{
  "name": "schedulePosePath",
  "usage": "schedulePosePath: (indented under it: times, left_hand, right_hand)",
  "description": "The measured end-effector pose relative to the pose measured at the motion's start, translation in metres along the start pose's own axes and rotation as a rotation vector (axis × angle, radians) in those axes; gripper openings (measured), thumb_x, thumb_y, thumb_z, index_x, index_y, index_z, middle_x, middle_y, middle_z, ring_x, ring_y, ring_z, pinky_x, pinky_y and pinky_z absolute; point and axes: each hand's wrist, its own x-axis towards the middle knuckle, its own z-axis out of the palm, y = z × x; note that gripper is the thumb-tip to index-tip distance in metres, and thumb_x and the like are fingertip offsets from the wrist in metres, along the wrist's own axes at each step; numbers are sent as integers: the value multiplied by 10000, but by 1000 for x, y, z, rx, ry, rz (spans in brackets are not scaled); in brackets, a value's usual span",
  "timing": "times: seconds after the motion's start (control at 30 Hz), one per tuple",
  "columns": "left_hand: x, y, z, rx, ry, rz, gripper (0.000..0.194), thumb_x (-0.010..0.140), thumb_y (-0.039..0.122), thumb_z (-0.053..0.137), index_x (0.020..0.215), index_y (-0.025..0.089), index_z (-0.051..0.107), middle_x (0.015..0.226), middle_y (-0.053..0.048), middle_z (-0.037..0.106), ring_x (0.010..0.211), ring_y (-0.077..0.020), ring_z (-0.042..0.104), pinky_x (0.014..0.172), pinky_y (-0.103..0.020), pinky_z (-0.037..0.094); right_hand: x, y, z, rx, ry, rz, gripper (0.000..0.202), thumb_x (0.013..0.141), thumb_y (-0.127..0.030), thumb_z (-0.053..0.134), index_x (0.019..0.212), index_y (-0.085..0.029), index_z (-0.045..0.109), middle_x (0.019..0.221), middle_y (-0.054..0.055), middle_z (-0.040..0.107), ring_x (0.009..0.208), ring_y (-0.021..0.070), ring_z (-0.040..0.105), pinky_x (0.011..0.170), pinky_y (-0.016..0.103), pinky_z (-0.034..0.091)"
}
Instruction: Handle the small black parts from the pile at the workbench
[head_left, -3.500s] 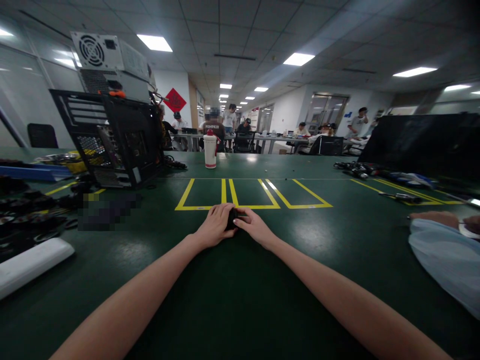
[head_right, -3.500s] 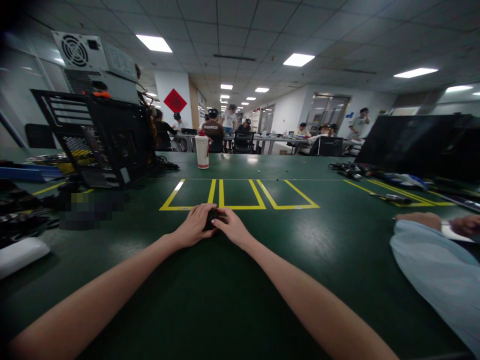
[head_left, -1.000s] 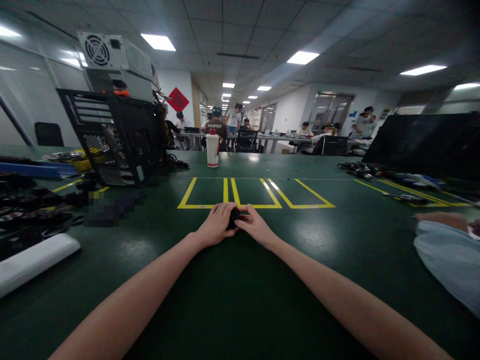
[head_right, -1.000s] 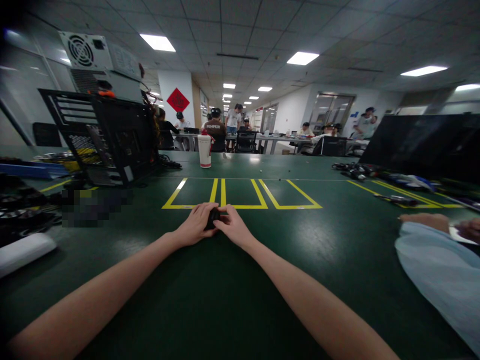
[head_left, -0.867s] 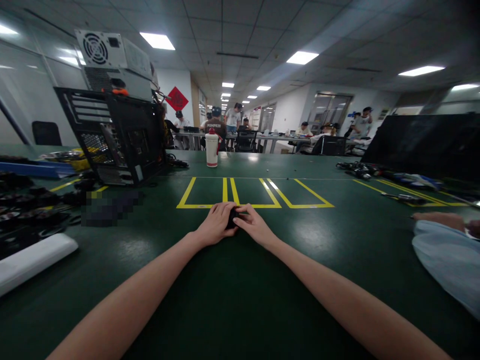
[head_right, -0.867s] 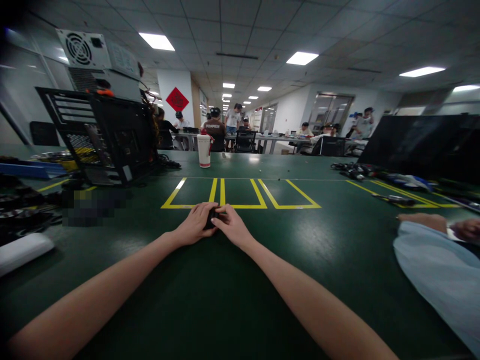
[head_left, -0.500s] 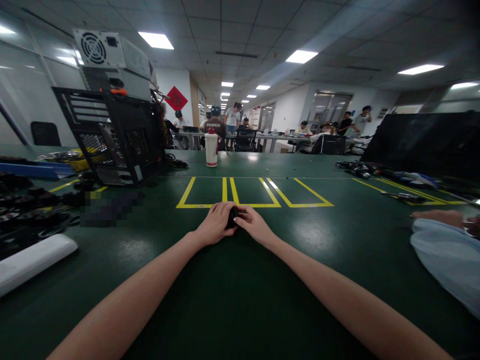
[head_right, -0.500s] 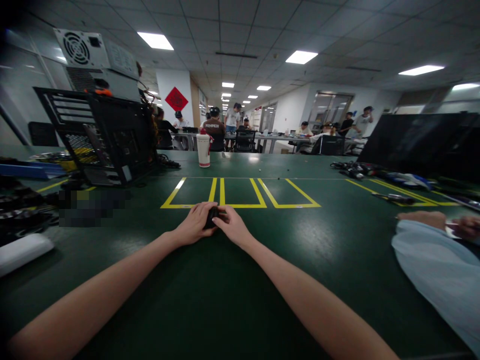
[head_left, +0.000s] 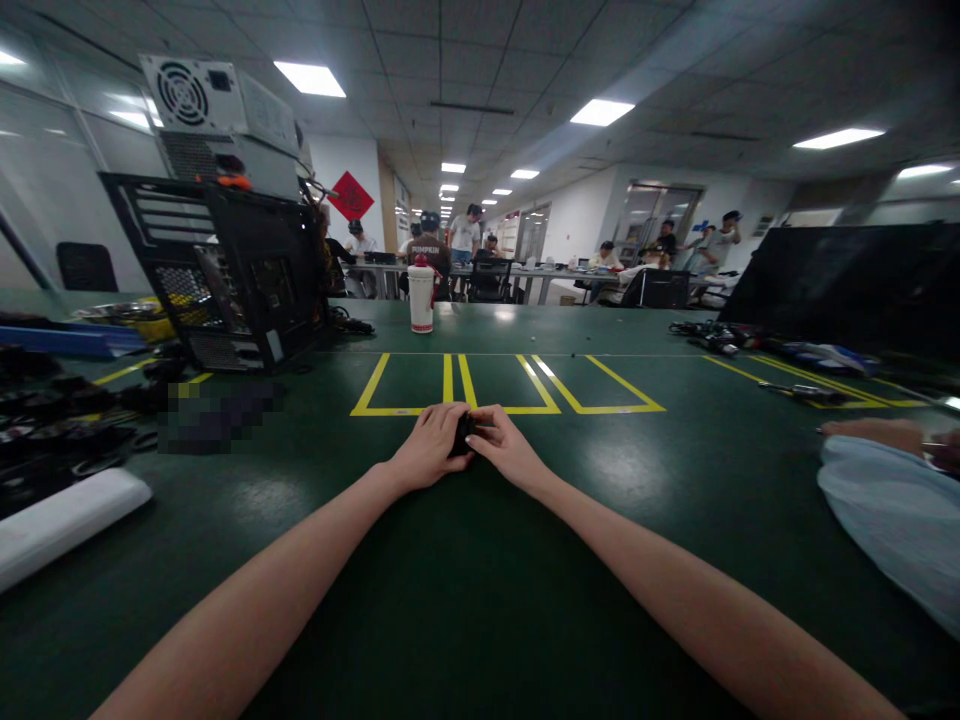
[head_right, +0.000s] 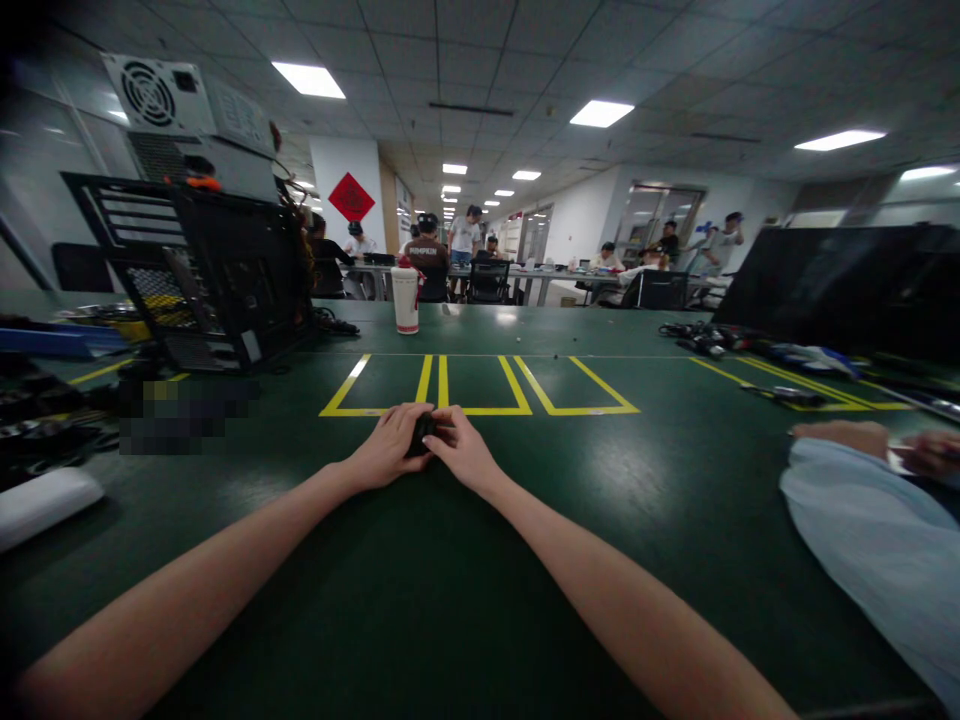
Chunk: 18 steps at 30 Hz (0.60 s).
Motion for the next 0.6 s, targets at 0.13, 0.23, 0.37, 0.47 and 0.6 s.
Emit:
schedulePosePath:
  times: [0.13,0.23,0.37,0.47,0.6]
  left_hand:
    - [0,0,1,8,5,7,619,688,271,568,1200,173,234,1158,-99,410,1107,-244,367,953,-424,270]
    - [-1,0,0,12,-3,11,614,694,275,564,1201,167,235,1161,-102,407,1107,-241,366,956,-414,268]
    - [-1,-1,0,10,7,7,595,707,290,551,1198,168,237,1162,-105,405,1110,-244,364,949,-421,276]
    - [-1,-1,0,8,6,7,599,707,293,551,1200,171,234,1156,-103,409,1109,-246,366,947,-427,277]
    - [-1,0,-1,6,-7,9,606,710,291,549,1209,172,226,1165,-100,402,1113,-243,363,958,-426,265]
  right_hand:
    - [1,0,-1,11,-15,35,318,687,-231,572,981,-204,453,1016,33,508,972,163,513,887,358,398]
    - [0,0,-1,48,-54,35,292,693,-240,569,957,-219,447,953,11,520,917,156,539,828,343,435]
    - [-1,1,-1,57,-37,11,215,705,-264,559,889,-220,458,896,-9,508,892,140,540,809,312,446]
    - [-1,1,-1,30,-25,-2,192,712,-258,551,879,-215,465,897,-9,505,899,138,536,829,318,436]
    - [0,-2,-1,-23,-16,6,246,721,-234,540,951,-215,457,988,15,499,951,150,518,866,341,414]
